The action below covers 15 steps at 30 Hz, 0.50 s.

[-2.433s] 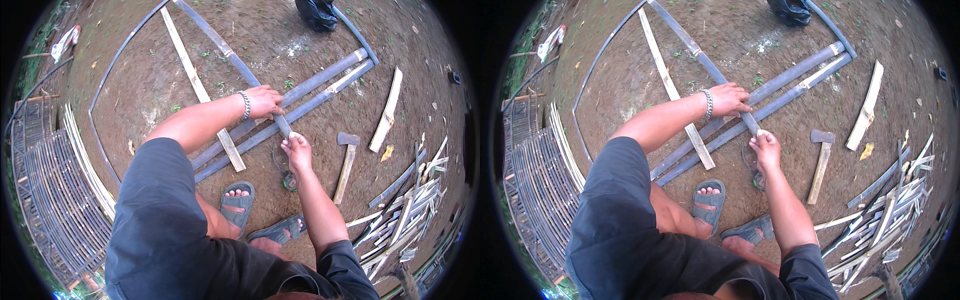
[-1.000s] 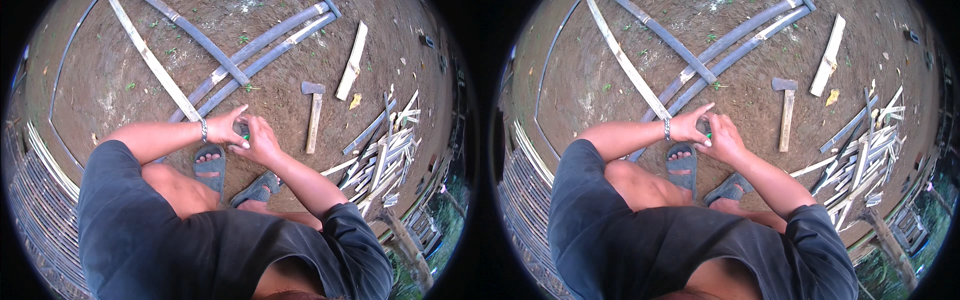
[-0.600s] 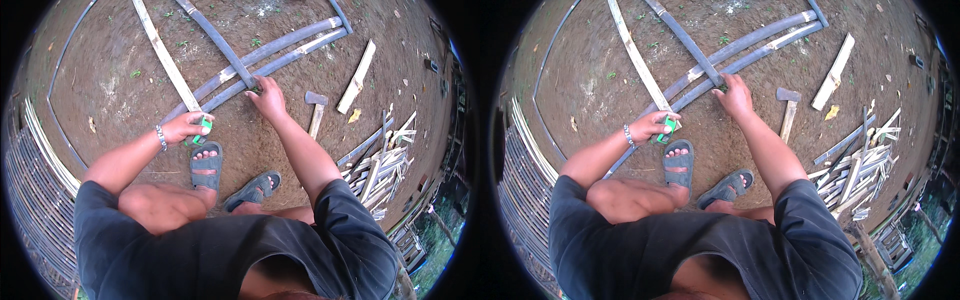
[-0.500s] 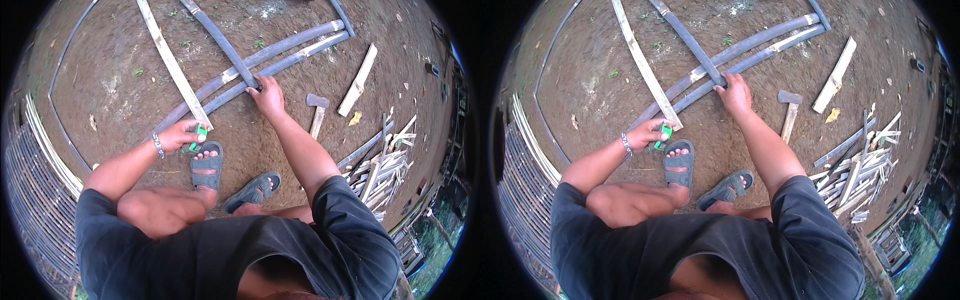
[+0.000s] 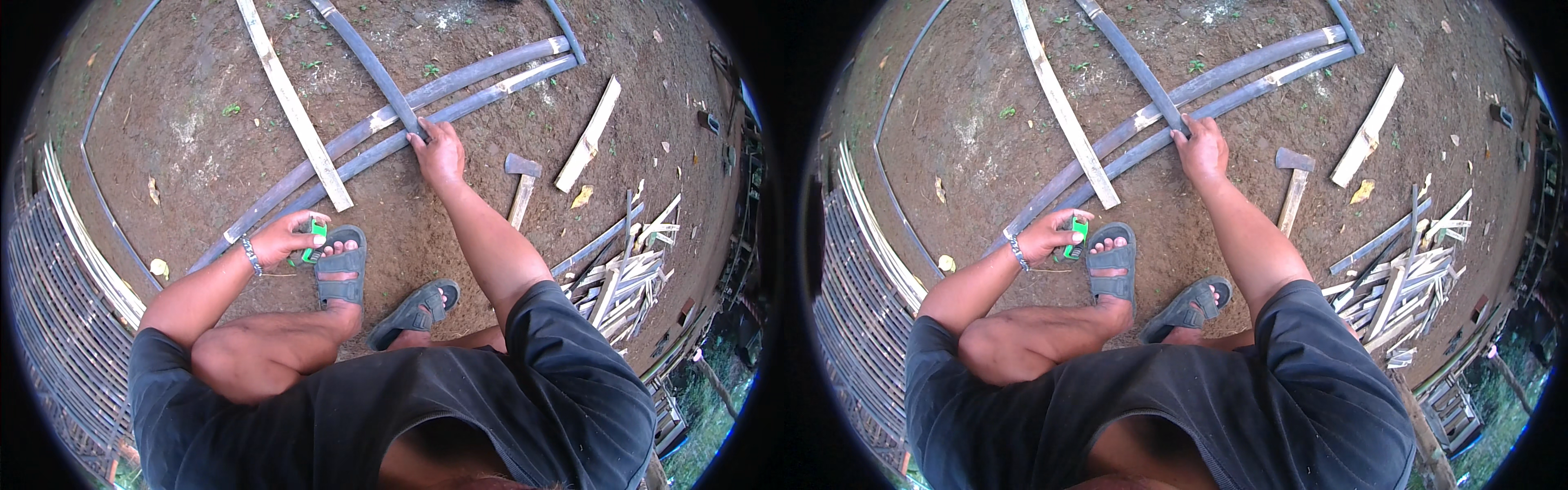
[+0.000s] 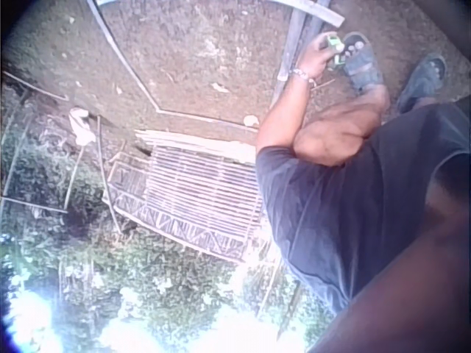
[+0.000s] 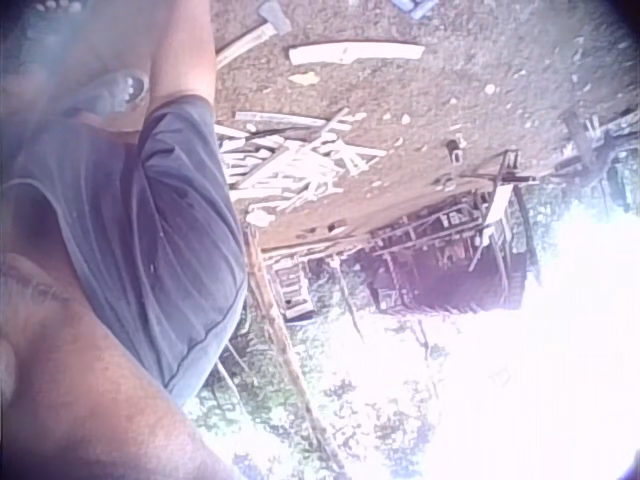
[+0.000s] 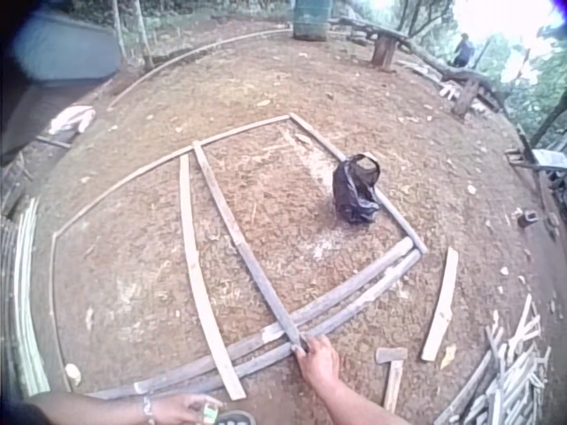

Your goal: The person assembles a rectangular bamboo frame on the ground. They measure the bamboo strips with a tape measure, position them into a grid, and secure the joints using a small axe to drive wooden pegs into the intersections.

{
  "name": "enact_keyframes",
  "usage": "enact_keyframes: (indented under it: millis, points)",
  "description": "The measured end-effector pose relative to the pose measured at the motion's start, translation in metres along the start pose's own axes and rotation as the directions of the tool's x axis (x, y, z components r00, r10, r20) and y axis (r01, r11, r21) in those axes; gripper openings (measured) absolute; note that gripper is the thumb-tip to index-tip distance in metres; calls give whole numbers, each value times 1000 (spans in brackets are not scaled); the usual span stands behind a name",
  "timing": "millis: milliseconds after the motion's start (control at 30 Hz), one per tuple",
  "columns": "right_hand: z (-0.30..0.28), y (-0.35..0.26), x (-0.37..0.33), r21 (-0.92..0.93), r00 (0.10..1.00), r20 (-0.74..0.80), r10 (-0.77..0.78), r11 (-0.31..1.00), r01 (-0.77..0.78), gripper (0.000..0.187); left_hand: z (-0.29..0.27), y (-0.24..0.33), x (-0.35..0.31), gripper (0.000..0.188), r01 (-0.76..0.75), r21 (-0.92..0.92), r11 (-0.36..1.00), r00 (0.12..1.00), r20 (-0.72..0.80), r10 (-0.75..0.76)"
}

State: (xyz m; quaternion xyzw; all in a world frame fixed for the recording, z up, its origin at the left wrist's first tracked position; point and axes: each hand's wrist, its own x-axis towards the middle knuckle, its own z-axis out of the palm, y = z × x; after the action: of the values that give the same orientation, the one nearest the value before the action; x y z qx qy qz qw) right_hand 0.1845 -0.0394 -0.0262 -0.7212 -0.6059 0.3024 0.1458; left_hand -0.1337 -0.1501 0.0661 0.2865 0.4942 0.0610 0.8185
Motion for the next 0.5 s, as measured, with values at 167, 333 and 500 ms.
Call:
enact_keyframes:
  millis: [167, 333, 500]
  points:
    - [3, 2, 0, 1, 1000, -10, 17, 1000, -17, 43, 0, 0, 0, 62, -12, 14, 1000, 1000, 9, 12]
    - [2, 17, -1, 48, 997, -52, -60, 997, 63, 55, 5, 6, 5, 51, -15, -20, 1000, 999, 31, 15]
    - [-8, 18, -14, 100, 998, -60, -20, 995, 26, 63, 7, 10, 17, 49, -12, -100, 995, 997, 81, 20]
